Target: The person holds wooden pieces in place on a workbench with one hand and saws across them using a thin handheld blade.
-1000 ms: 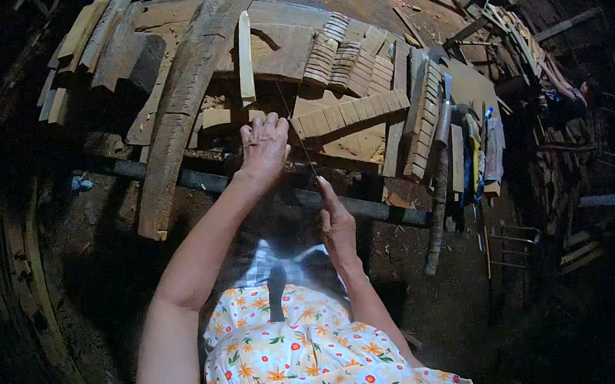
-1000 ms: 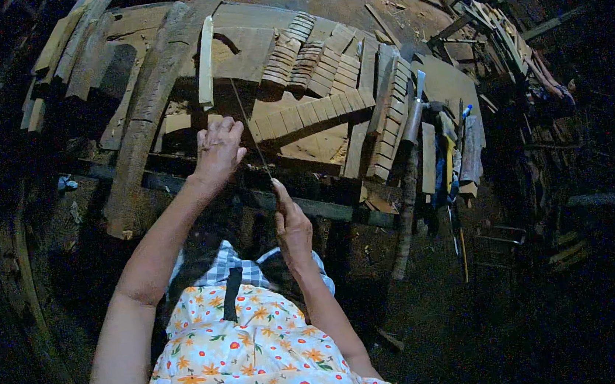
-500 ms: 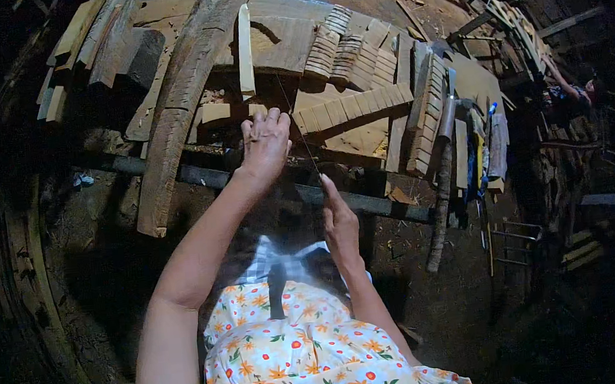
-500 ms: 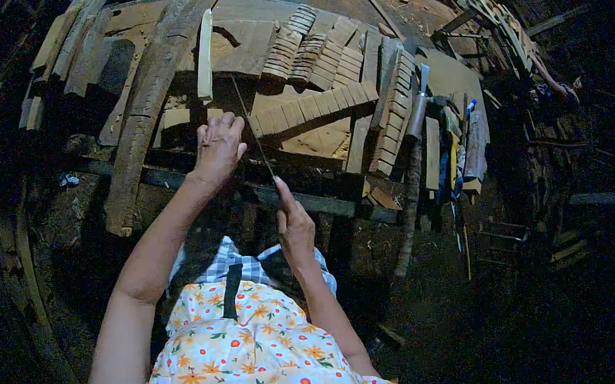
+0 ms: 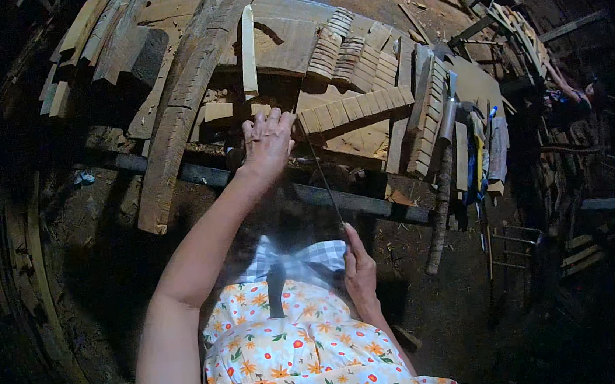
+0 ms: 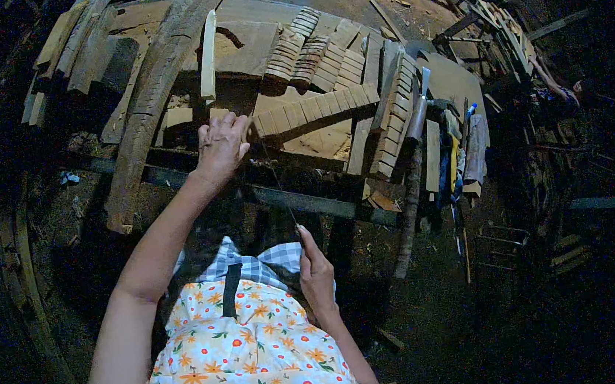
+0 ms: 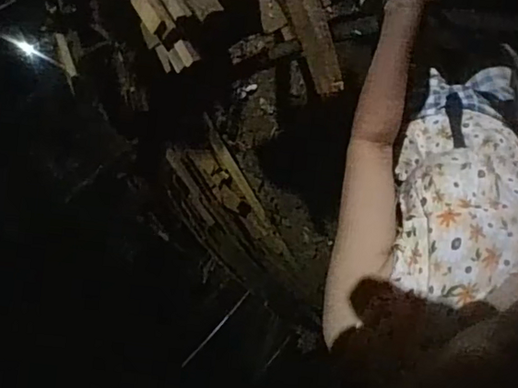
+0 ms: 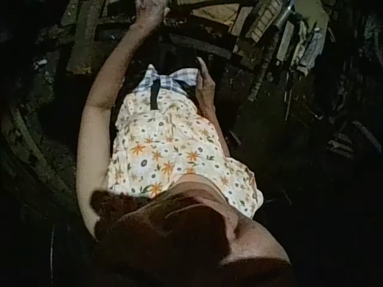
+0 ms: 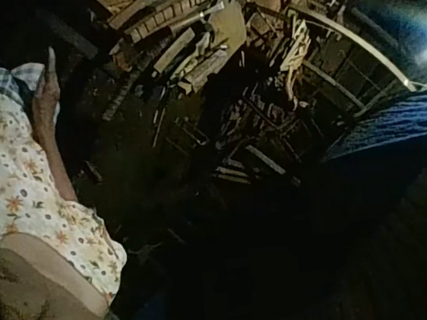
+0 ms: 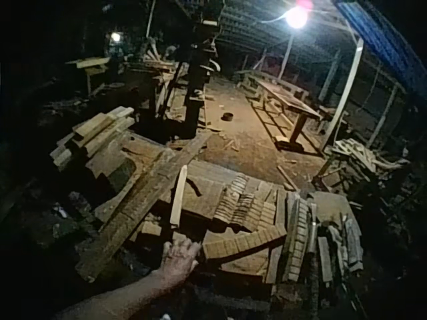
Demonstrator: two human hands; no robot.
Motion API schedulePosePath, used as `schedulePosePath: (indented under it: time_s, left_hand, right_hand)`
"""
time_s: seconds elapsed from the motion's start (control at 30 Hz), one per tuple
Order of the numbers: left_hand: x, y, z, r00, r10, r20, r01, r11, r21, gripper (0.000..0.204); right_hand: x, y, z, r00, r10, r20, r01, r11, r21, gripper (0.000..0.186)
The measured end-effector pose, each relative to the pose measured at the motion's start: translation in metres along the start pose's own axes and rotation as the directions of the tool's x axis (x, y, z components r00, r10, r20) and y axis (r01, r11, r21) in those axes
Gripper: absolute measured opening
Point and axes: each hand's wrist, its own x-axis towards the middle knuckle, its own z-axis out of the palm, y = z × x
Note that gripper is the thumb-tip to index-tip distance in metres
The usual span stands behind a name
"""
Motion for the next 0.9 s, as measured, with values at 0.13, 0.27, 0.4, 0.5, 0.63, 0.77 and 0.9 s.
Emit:
schedulePosePath:
  time_s: [0.13,0.27,0.4,0.5,0.63,0.77,0.9]
  left_hand:
    - [0.001,-0.004,-0.001,0.999,0.014,0.043,-0.011,0.997,-0.076,0.056]
    - [-0.003,-0.01,0.003,0.998,0.019,-0.063,-0.024,0.996,-0.082,0.048]
    - [-0.005,-0.008,0.008,0.999,0.03,-0.033,-0.032,0.999,-0.04,0.046]
    - [-0.002,-0.007,0.003,0.999,0.033,-0.002,-0.033,0.999,-0.021,0.043]
    - [0.001,-0.003,-0.001,0.994,-0.016,0.105,0.015,1.0,0.012,0.04]
    - [0.001,-0.001,-0.003,0.996,-0.006,0.091,0.002,0.999,0.038,0.038]
    - [0.003,-0.004,-0.001,0.996,0.011,0.085,-0.015,0.999,0.043,0.032]
  right_hand:
    - [-0.014,0.014,-0.008,0.993,-0.003,-0.117,0.021,0.987,0.16,0.044]
    - [-0.005,0.002,-0.005,0.989,-0.085,-0.117,0.101,0.986,0.131,0.05]
    - [0.0,-0.007,0.009,0.997,-0.068,-0.045,0.072,0.993,0.09,0.051]
    - [0.003,-0.007,0.012,0.999,-0.032,0.015,0.031,0.995,0.09,0.053]
    - [0.008,-0.009,0.014,0.999,-0.028,0.036,0.027,0.999,0.032,0.053]
    - [0.008,-0.009,0.015,0.999,-0.032,0.04,0.032,0.999,-0.008,0.054]
    - [0.01,-0.012,0.015,0.997,0.001,0.078,-0.003,1.0,0.031,0.055]
